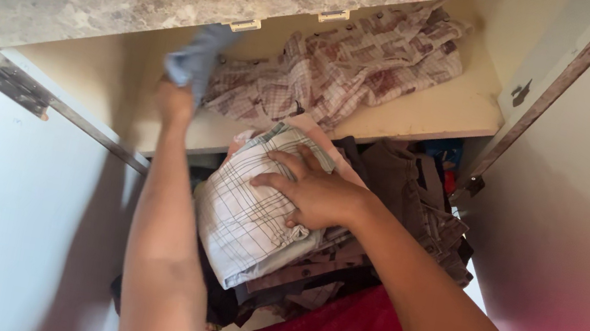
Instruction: The person removes folded clothes from an open wardrobe shelf, stacks them on their lap, and then uses a green brush to sweep the empty shelf. They then place the clothes back onto the shelf in a stacked arrangement.
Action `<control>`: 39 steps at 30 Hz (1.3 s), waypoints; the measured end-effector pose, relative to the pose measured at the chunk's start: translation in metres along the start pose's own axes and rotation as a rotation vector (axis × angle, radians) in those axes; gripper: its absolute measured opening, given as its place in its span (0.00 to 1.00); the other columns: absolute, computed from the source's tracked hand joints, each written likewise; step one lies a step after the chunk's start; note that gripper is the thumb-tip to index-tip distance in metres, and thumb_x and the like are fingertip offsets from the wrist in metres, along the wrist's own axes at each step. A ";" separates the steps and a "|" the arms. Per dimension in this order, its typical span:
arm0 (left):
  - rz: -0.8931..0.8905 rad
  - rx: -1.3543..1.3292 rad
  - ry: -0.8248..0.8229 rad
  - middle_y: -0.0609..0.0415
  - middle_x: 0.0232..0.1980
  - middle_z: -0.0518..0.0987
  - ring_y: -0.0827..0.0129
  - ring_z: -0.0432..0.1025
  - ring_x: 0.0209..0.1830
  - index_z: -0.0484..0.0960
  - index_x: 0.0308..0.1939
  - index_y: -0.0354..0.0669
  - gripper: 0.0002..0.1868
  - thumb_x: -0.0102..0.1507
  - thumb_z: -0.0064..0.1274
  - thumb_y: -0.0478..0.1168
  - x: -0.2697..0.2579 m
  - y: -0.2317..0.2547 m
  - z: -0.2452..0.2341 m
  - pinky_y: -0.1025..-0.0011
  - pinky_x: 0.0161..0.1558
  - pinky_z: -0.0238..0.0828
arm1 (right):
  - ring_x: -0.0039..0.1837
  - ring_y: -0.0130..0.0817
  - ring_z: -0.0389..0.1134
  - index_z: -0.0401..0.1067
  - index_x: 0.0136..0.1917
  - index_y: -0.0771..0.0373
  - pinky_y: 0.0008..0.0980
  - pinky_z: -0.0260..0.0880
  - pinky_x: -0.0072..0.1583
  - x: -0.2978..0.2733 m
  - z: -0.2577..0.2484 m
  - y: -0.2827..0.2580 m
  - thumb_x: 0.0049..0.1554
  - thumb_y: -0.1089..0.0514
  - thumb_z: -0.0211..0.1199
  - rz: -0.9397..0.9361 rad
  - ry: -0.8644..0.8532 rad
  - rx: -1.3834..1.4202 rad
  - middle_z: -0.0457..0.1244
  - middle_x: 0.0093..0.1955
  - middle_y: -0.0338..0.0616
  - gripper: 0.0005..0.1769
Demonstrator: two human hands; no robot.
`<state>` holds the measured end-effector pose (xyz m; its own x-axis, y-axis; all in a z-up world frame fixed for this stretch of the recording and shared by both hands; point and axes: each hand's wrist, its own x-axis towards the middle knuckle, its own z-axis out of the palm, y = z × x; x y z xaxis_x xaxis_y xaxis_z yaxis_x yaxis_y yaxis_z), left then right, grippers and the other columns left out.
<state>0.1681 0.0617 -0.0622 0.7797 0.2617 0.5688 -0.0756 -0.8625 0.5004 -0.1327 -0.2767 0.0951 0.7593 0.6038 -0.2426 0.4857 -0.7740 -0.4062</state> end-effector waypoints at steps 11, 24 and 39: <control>-0.507 -1.552 -0.106 0.50 0.66 0.76 0.57 0.72 0.67 0.71 0.68 0.40 0.31 0.60 0.57 0.39 -0.125 -0.004 -0.229 0.55 0.69 0.71 | 0.85 0.63 0.25 0.45 0.80 0.27 0.59 0.31 0.79 -0.001 0.003 0.003 0.55 0.48 0.70 -0.050 -0.011 -0.084 0.24 0.87 0.35 0.49; 0.429 -0.412 -0.233 0.53 0.70 0.76 0.58 0.68 0.73 0.80 0.60 0.48 0.34 0.48 0.62 0.34 -0.183 0.168 -0.357 0.60 0.71 0.66 | 0.53 0.34 0.74 0.75 0.57 0.64 0.34 0.72 0.56 0.006 0.016 0.096 0.65 0.51 0.57 0.114 1.199 0.877 0.71 0.51 0.41 0.16; 0.464 -0.744 -1.249 0.51 0.71 0.77 0.58 0.67 0.75 0.78 0.67 0.49 0.28 0.64 0.61 0.51 -0.155 0.173 -0.277 0.56 0.75 0.61 | 0.68 0.45 0.67 0.74 0.57 0.59 0.49 0.62 0.72 -0.003 0.025 0.026 0.58 0.51 0.69 -0.424 0.932 0.192 0.69 0.62 0.44 0.17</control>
<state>-0.1380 -0.0078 0.1174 0.5805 -0.8123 0.0561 -0.4416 -0.2563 0.8598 -0.1335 -0.2937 0.0634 0.6151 0.3693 0.6966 0.7760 -0.4399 -0.4520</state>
